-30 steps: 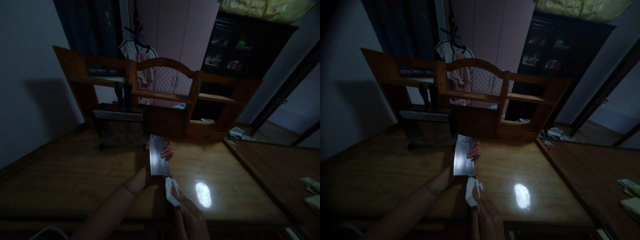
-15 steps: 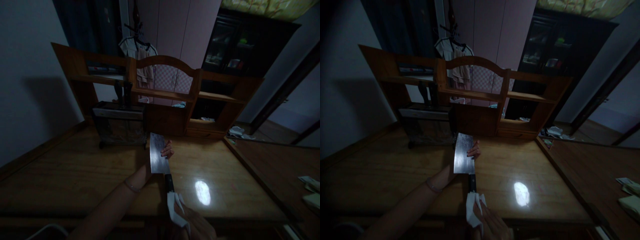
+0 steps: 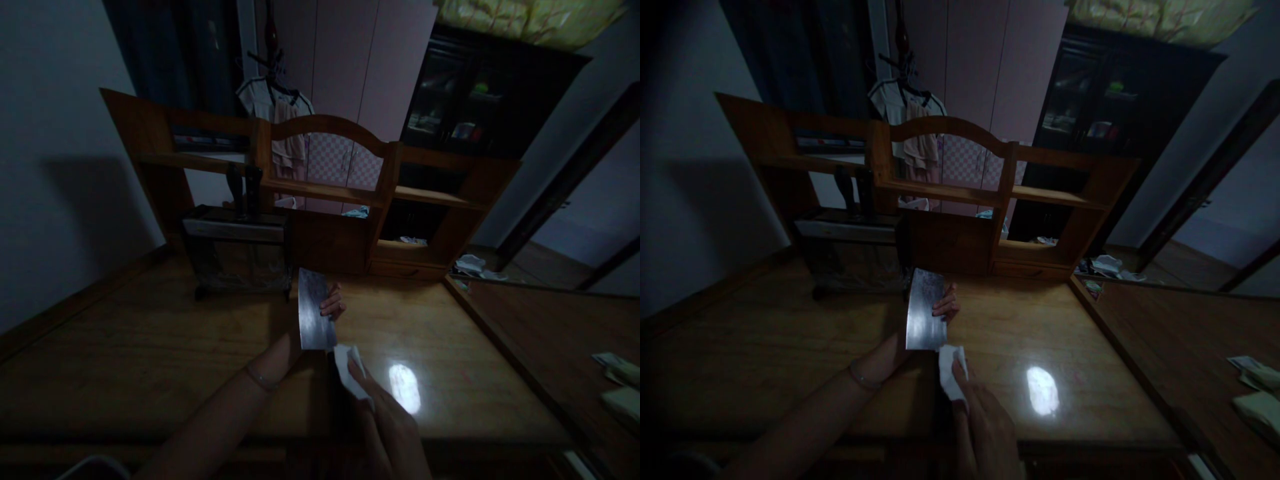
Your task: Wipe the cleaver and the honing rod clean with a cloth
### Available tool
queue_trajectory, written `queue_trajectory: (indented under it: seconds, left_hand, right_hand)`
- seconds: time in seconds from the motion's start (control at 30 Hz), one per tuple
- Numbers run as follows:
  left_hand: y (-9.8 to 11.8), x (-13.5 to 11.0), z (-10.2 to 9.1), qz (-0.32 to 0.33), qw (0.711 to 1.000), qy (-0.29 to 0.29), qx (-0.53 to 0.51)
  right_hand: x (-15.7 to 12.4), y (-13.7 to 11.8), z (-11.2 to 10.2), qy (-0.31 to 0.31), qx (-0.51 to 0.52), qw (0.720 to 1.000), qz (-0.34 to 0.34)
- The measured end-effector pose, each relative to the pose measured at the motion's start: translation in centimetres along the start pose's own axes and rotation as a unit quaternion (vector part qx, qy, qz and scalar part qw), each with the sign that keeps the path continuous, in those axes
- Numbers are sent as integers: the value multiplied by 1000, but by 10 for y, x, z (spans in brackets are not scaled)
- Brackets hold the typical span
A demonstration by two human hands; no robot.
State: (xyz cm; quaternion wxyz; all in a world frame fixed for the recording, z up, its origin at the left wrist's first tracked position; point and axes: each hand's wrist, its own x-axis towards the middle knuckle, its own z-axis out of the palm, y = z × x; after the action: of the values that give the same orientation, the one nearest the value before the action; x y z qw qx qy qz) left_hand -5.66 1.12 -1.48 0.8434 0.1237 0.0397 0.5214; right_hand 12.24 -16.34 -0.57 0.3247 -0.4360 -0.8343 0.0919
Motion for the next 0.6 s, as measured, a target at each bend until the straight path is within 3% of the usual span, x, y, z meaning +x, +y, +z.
queue_trajectory:
  seconds: [0.17,0.6]
  left_hand:
    - [-3,-3,3,23,1000,2,1]
    - [-2,6,-13,29,999,-15,6]
  right_hand:
    - [1,-3,23,15,-9,999,-31]
    - [-20,22,8,-59,-128,978,-154]
